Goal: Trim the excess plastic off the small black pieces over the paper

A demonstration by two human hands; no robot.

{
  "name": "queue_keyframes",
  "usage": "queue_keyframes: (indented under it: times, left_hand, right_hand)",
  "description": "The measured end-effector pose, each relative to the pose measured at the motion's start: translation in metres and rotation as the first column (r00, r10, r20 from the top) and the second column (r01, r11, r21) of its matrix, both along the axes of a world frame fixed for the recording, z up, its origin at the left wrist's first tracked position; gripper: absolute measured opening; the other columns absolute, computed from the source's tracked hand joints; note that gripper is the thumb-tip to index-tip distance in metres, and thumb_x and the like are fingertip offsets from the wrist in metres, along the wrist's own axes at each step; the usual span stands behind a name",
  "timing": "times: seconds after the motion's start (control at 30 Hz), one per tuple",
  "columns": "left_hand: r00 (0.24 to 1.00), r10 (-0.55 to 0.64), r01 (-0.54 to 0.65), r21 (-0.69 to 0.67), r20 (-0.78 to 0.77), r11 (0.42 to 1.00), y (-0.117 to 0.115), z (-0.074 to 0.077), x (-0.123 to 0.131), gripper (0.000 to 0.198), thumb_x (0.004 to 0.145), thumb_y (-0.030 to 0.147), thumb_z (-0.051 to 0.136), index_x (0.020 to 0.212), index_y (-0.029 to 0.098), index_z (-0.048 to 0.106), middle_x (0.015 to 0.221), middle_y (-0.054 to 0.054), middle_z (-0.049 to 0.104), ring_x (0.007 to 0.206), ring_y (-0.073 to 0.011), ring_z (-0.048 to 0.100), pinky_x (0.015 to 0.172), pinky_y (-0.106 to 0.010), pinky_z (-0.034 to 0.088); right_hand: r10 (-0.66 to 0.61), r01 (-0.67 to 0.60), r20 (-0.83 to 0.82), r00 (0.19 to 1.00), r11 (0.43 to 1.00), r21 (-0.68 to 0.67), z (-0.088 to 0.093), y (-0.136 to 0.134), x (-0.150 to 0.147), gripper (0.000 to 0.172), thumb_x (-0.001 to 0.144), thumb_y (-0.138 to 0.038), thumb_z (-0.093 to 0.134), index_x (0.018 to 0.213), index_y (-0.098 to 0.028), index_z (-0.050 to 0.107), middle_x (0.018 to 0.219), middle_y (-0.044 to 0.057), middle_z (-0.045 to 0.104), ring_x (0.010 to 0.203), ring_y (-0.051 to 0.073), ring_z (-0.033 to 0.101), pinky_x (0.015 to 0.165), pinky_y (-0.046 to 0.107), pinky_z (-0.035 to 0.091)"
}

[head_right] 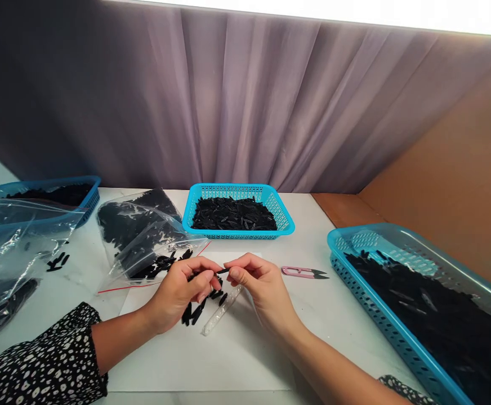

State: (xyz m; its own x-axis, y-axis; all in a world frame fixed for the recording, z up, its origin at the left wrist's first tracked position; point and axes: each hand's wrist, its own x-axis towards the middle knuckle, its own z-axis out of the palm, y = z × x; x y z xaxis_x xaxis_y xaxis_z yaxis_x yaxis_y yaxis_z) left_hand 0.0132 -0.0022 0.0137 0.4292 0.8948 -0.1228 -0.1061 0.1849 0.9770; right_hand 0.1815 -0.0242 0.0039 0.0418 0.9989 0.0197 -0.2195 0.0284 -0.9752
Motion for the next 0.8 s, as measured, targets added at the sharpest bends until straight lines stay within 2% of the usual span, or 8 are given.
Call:
queue_keyframes:
  times: [0.13,0.33,0.47,0.53,0.63,0.7,0.73,0.8]
  left_hand:
    - [0.995,0.049,-0.039,0.111,-0.089,0.993,-0.003,0.002,0.0,0.019,0.074,0.03,0.072,0.086,0.016,0.069,0.066,0.001,0.063,0.051,-0.0081,0.045,0.051,-0.022,0.037]
    - [0.991,0.098,-0.084,0.15,-0.088,0.985,-0.004,0.001,-0.001,0.017,0.075,0.032,0.073,0.081,0.016,0.068,0.062,0.003,0.059,0.051,-0.008,0.046,0.049,-0.021,0.037]
    - [0.991,0.106,-0.092,0.161,-0.081,0.983,-0.004,0.002,-0.001,0.017,0.076,0.031,0.073,0.079,0.015,0.067,0.059,0.003,0.059,0.048,-0.007,0.045,0.048,-0.021,0.036]
    - [0.994,0.098,-0.09,0.133,-0.056,0.987,-0.003,0.002,-0.002,0.018,0.076,0.032,0.073,0.079,0.015,0.066,0.061,0.002,0.062,0.046,-0.0062,0.045,0.048,-0.021,0.036]
    - [0.998,0.057,-0.058,0.034,0.033,0.998,-0.001,0.001,-0.001,0.023,0.075,0.035,0.075,0.082,0.015,0.066,0.07,-0.002,0.068,0.046,-0.0057,0.046,0.047,-0.021,0.034]
    - [0.995,0.029,-0.025,-0.034,0.098,0.999,-0.001,0.001,0.0,0.027,0.072,0.037,0.078,0.082,0.015,0.066,0.064,-0.001,0.066,0.05,-0.0085,0.052,0.047,-0.021,0.033]
    - [0.992,0.017,-0.009,-0.059,0.126,0.998,0.0,0.001,0.0,0.029,0.07,0.038,0.08,0.081,0.015,0.066,0.059,0.0,0.063,0.053,-0.0105,0.055,0.048,-0.021,0.033]
    - [0.986,-0.005,0.021,-0.094,0.166,0.995,0.0,0.001,0.0,0.032,0.067,0.039,0.082,0.079,0.015,0.066,0.053,0.002,0.058,0.056,-0.0122,0.057,0.049,-0.021,0.032]
  right_hand:
    - [0.024,-0.024,0.005,1.0,1.0,-0.012,-0.001,-0.002,-0.001,0.033,0.07,-0.05,0.08,0.069,-0.019,0.071,0.062,0.0,0.061,0.062,0.016,0.054,0.063,0.03,0.044]
    - [0.075,-0.076,0.043,0.996,0.997,0.017,0.0,-0.007,-0.008,0.034,0.077,-0.048,0.075,0.065,-0.019,0.062,0.061,-0.001,0.059,0.061,0.015,0.053,0.063,0.028,0.044]
    - [0.155,-0.163,0.241,0.958,0.987,0.014,0.008,-0.004,-0.002,0.037,0.084,-0.053,0.063,0.069,-0.019,0.059,0.061,0.001,0.06,0.058,0.016,0.053,0.057,0.028,0.044]
    - [0.171,-0.213,0.511,0.842,0.977,0.024,0.01,0.001,0.014,0.034,0.09,-0.048,0.054,0.071,-0.02,0.06,0.063,0.002,0.06,0.055,0.016,0.052,0.053,0.027,0.041]
    - [-0.107,-0.109,0.899,0.425,0.98,0.168,0.005,0.01,0.053,0.004,0.078,-0.023,0.062,0.082,-0.023,0.064,0.08,0.004,0.065,0.059,0.018,0.056,0.051,0.027,0.036]
    - [-0.13,-0.064,0.974,0.187,0.988,0.144,-0.005,0.016,0.082,0.017,0.07,-0.01,0.06,0.083,-0.022,0.064,0.083,0.006,0.065,0.057,0.018,0.058,0.047,0.025,0.031]
    - [-0.096,-0.05,0.986,0.136,0.993,0.104,-0.011,0.019,0.095,0.017,0.069,-0.009,0.059,0.08,-0.022,0.063,0.08,0.005,0.064,0.052,0.016,0.057,0.044,0.024,0.028]
    - [-0.012,-0.068,0.991,0.131,0.997,0.021,-0.019,0.024,0.112,0.015,0.068,-0.01,0.061,0.076,-0.022,0.061,0.072,0.003,0.065,0.048,0.015,0.056,0.042,0.023,0.029]
